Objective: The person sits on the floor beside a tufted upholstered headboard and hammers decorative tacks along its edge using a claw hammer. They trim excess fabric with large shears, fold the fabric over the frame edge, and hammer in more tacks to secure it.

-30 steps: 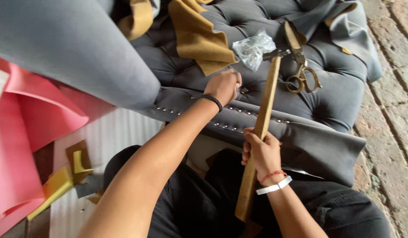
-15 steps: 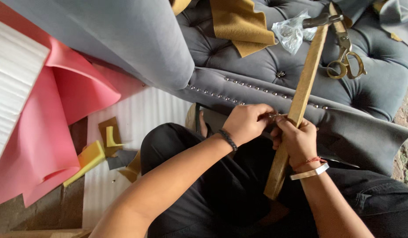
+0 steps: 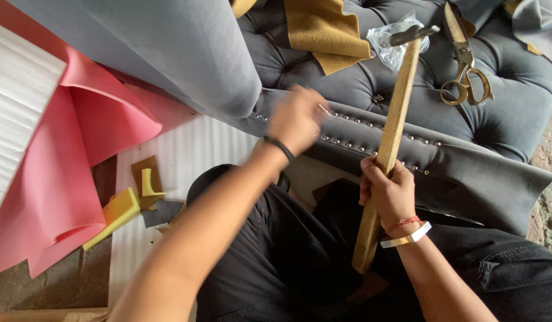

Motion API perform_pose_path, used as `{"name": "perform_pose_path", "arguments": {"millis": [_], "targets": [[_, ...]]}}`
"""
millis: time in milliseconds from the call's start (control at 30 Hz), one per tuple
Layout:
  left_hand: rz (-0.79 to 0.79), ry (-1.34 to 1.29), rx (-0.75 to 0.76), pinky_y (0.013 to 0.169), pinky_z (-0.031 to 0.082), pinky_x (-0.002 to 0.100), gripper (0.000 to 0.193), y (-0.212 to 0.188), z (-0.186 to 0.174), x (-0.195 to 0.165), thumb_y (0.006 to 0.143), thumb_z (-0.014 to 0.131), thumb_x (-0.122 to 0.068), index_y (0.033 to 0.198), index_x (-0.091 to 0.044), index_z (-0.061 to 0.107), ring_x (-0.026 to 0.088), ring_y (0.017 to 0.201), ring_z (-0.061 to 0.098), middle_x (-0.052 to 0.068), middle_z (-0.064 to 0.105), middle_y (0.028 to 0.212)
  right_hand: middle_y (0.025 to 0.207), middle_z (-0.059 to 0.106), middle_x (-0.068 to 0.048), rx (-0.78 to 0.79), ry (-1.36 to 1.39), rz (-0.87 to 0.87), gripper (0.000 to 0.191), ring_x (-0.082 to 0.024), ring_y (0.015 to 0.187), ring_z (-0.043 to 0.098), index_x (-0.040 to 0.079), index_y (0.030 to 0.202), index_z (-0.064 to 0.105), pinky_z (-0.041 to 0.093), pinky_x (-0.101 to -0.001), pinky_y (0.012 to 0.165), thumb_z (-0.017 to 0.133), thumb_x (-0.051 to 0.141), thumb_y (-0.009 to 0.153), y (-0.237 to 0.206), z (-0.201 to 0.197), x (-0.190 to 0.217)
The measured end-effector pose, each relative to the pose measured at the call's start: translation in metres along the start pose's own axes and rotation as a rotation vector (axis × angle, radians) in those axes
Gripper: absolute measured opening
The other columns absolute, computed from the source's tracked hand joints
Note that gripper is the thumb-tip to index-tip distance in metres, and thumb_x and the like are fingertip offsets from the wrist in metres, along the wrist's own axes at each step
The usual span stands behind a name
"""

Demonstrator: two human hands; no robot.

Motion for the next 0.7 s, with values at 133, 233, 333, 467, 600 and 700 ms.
{"name": "perform_pose_path", "arguments": {"millis": [133,233,333,467,600,700], "targets": [[-0.123,0.098,0.129,0.08,0.057,0.039,0.007,0.048,-0.006,0.085,0.074,0.082,-0.014,0.078,-0.014,0.077,0.029,0.087,0.07,0.012,0.065,0.092,0.064,0.056,-0.004,0.064,-0.025,0.061,0.014,-0.014,0.044,0.053,0.001,0.103,0.063,0.045,-0.0291,0.04,0.064,0.014,0.096,-0.005,0.007,-0.003],[-0.157,0.147,0.127,0.078,0.057,0.04,0.007,0.048,0.007,0.111,0.071,0.084,-0.014,0.076,-0.014,0.079,0.03,0.084,0.07,0.012,0.067,0.089,0.061,0.055,-0.003,0.116,-0.069,0.046,0.022,-0.013,0.043,0.051,0.001,0.113,0.061,0.043,-0.0291,0.039,0.064,0.014,0.096,-0.012,0.012,0.001],[-0.239,0.194,0.105,0.079,0.058,0.038,0.003,0.038,0.009,0.109,0.075,0.082,-0.016,0.078,-0.016,0.08,0.026,0.083,0.073,0.008,0.074,0.087,0.061,0.052,-0.003,0.14,-0.144,0.071,0.035,-0.012,0.042,0.049,0.003,0.126,0.057,0.041,-0.0287,0.039,0.065,0.016,0.094,-0.02,0.013,0.006],[-0.624,0.209,0.145,0.072,0.057,0.037,0.003,0.027,-0.001,0.101,0.081,0.077,-0.022,0.083,-0.021,0.08,0.021,0.08,0.074,0.001,0.077,0.084,0.063,0.052,-0.001,0.19,-0.181,0.174,0.042,-0.01,0.044,0.049,0.007,0.134,0.057,0.043,-0.0276,0.041,0.065,0.02,0.094,-0.028,0.016,0.004],[-0.604,0.169,0.171,0.07,0.056,0.036,0.009,0.03,-0.005,0.089,0.079,0.079,-0.026,0.087,-0.023,0.08,0.018,0.079,0.073,-0.002,0.078,0.085,0.062,0.053,-0.001,0.265,-0.205,0.168,0.041,-0.011,0.043,0.049,0.009,0.132,0.058,0.042,-0.0278,0.04,0.064,0.021,0.093,-0.031,0.022,0.004],[-0.631,0.12,0.236,0.072,0.056,0.034,0.009,0.031,0.0,0.094,0.081,0.079,-0.027,0.088,-0.023,0.08,0.016,0.079,0.074,-0.001,0.078,0.084,0.061,0.053,-0.003,0.257,-0.314,0.154,0.04,-0.011,0.043,0.049,0.008,0.13,0.06,0.041,-0.0286,0.04,0.065,0.022,0.093,-0.033,0.021,0.004]]}}
Point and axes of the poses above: each hand's wrist, its own y-axis towards the middle knuckle, its own z-axis out of the palm, x = y × z, the point moved 5 cm from there along y, towards the middle knuckle
